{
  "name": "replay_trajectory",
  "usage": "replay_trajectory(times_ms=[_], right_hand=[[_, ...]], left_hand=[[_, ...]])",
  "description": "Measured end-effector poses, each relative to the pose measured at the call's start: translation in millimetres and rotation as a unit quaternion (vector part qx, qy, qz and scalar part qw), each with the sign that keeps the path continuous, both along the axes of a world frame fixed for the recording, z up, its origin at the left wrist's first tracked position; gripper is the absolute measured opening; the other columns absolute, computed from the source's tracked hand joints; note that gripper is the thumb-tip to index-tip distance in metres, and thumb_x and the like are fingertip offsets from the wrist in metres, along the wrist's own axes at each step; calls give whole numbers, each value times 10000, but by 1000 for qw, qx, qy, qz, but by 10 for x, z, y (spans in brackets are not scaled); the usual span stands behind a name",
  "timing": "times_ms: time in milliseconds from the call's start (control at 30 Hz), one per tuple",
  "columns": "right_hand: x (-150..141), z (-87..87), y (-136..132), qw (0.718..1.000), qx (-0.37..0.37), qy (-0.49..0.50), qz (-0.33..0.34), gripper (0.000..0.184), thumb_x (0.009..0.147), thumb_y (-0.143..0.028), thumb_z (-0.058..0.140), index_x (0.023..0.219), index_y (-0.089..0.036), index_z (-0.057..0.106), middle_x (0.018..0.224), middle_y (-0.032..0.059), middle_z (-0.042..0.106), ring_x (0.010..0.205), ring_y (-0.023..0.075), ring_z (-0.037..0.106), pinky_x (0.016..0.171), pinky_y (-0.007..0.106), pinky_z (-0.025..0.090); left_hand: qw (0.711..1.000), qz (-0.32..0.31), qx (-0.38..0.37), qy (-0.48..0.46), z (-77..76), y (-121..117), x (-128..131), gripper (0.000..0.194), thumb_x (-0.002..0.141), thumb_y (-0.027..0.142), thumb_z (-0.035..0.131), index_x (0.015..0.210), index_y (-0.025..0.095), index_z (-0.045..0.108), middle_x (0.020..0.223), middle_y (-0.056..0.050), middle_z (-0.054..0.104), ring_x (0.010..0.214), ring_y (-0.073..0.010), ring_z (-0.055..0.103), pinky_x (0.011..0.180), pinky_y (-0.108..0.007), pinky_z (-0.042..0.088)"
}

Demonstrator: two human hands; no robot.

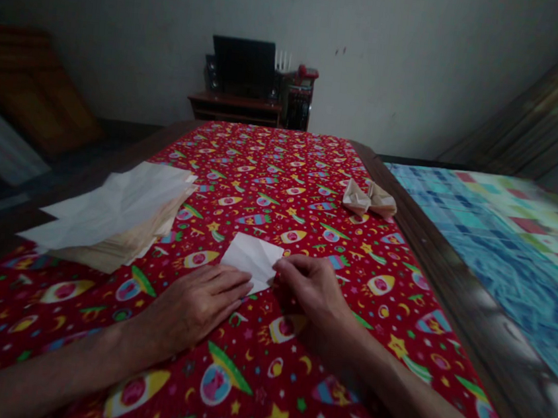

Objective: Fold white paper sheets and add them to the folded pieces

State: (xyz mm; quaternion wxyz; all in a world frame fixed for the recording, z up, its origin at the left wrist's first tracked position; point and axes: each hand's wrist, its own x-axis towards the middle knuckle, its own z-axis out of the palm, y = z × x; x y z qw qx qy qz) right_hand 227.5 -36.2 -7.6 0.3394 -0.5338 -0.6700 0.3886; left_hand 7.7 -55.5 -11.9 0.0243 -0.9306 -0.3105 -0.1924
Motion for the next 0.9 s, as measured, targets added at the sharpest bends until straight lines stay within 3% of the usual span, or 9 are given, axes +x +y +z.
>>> replay_trajectory(times_ms=[67,167,233,300,367,433,667,900], right_hand=[[59,50,-3,999,-9,46,-5,416,880,-484,467,703,-140,618,541,-10,533,467,93,454,438,217,313],[96,82,-75,994,70,-39,69,367,912,-423,449,759,-148,639,612,6,574,544,102,498,499,220,349],[72,73,-157,963,155,-152,156,317,942,-339,404,854,-162,652,689,26,607,602,109,520,558,233,360],[24,50,-236,915,227,-262,209,281,950,-282,377,959,-169,634,712,31,601,595,113,502,553,256,327],[-22,24,-289,877,261,-340,217,265,951,-287,379,1042,-174,601,719,25,591,574,120,481,523,277,284],[-50,2,-311,858,271,-383,209,272,955,-317,381,1090,-182,575,734,20,588,575,128,480,516,288,269],[-46,-55,-309,847,277,-409,196,276,971,-283,335,1092,-179,560,782,30,605,652,156,532,586,297,334],[-11,-104,-332,852,314,-393,146,244,944,-241,380,1004,-160,602,723,41,604,608,142,528,548,283,328]], left_hand=[[1000,-1,-4,-6,-7,6,-7,238,940,201,426,1109,137,580,1123,-61,614,1027,-195,556,891,-357,494],[1000,1,-10,-7,-10,3,-12,242,940,204,428,1123,144,575,1127,-61,610,1032,-199,549,894,-363,491],[1000,3,-19,-4,-3,-1,-12,246,943,206,422,1130,150,571,1126,-58,608,1035,-199,546,895,-365,489],[1000,1,-28,-1,5,-2,-10,246,946,202,411,1128,154,570,1130,-56,605,1042,-196,541,903,-365,484],[1000,-1,-30,4,8,0,-9,247,949,197,401,1123,149,569,1138,-58,601,1055,-197,535,911,-368,478],[1000,-1,-26,14,6,-2,-7,253,950,196,395,1133,142,561,1148,-63,598,1066,-202,530,912,-373,477],[998,-3,-32,59,11,-62,-26,339,936,207,433,1259,110,469,1237,-76,558,1114,-202,500,974,-360,435],[997,-2,-36,71,40,-81,-78,345,944,245,417,1274,154,463,1293,-60,532,1117,-207,502,963,-366,438]])
